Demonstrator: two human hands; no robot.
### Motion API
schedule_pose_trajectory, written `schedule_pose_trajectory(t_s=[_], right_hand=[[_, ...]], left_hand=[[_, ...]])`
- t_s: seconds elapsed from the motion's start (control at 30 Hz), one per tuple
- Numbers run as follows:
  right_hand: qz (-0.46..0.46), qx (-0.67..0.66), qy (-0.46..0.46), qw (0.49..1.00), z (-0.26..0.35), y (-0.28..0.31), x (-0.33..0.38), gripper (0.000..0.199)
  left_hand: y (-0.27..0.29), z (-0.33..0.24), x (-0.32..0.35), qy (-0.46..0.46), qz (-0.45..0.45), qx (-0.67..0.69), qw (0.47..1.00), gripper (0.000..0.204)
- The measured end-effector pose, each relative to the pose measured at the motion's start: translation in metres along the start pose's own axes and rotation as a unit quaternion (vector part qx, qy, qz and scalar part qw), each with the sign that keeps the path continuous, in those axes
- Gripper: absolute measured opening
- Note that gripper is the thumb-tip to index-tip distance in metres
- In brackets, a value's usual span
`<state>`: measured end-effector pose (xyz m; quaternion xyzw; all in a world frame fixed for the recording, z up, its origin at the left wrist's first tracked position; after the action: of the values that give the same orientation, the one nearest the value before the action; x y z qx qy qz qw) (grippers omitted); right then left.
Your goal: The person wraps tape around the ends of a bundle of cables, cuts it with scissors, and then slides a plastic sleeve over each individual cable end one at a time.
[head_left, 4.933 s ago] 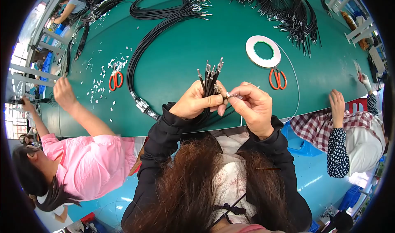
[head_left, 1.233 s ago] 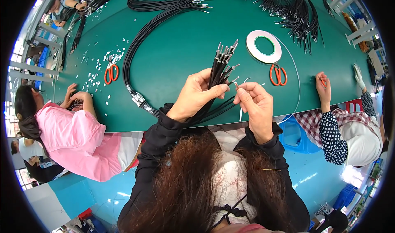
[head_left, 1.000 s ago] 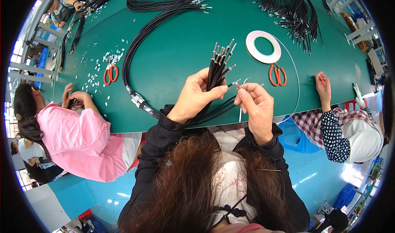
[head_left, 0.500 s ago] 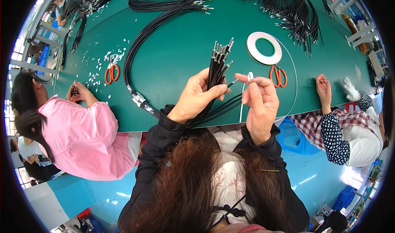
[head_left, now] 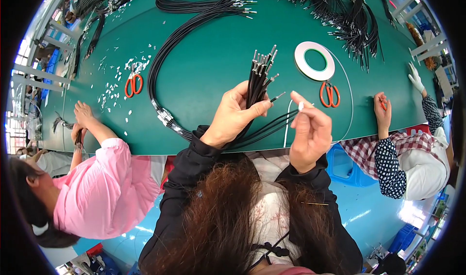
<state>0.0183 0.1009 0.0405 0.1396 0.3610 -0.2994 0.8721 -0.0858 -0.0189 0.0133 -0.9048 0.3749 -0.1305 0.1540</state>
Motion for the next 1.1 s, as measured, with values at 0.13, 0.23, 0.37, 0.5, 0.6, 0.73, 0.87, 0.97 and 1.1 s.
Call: schedule_pose_trajectory(t_s=[0.13,0.23,0.37,0.5,0.6,0.73,0.87,0.97,1.1], right_hand=[[0.108,0.105,0.118,0.982,0.010,-0.017,0.007,0.009],[0.123,0.084,0.101,0.984,0.010,-0.017,0.014,0.010],[0.065,-0.008,0.017,0.998,-0.003,-0.012,0.021,0.010],[0.087,0.071,0.086,0.990,-0.003,-0.018,0.033,0.010],[0.126,0.109,0.131,0.977,-0.006,-0.029,0.052,0.010],[0.024,-0.004,0.048,0.999,-0.019,-0.017,0.051,0.008],[0.125,0.150,0.179,0.964,-0.011,-0.025,0.039,0.007],[0.094,-0.002,-0.020,0.995,-0.022,-0.025,0.051,0.009],[0.011,-0.029,0.038,0.999,-0.009,-0.013,0.034,0.009]], left_hand=[[-0.001,0.004,0.001,-0.011,-0.012,0.010,1.000,0.023],[0.002,0.006,0.004,-0.018,-0.010,0.008,1.000,0.022],[0.009,0.011,0.009,-0.020,0.006,-0.013,1.000,0.021],[0.012,0.020,0.012,-0.036,0.007,-0.013,0.999,0.021],[0.019,0.030,0.014,-0.049,0.011,-0.002,0.999,0.020],[0.025,0.038,0.015,-0.042,0.021,-0.026,0.999,0.019],[0.019,0.031,0.014,-0.054,0.004,-0.017,0.998,0.019],[0.019,0.030,0.012,-0.038,0.011,-0.012,0.999,0.019],[0.023,0.021,0.014,-0.041,-0.007,-0.022,0.999,0.017]])
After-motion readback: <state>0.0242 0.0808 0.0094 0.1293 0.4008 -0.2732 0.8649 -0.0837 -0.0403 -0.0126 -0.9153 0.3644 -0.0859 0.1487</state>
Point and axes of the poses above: each hand's wrist, its own x-axis away from the middle knuckle, its own y-axis out of the back of the hand, z = x × y, the point moved 5 cm from there along -x, towards the middle knuckle, and after that the axes turned 9 degrees about y, right-handed, at the moved point
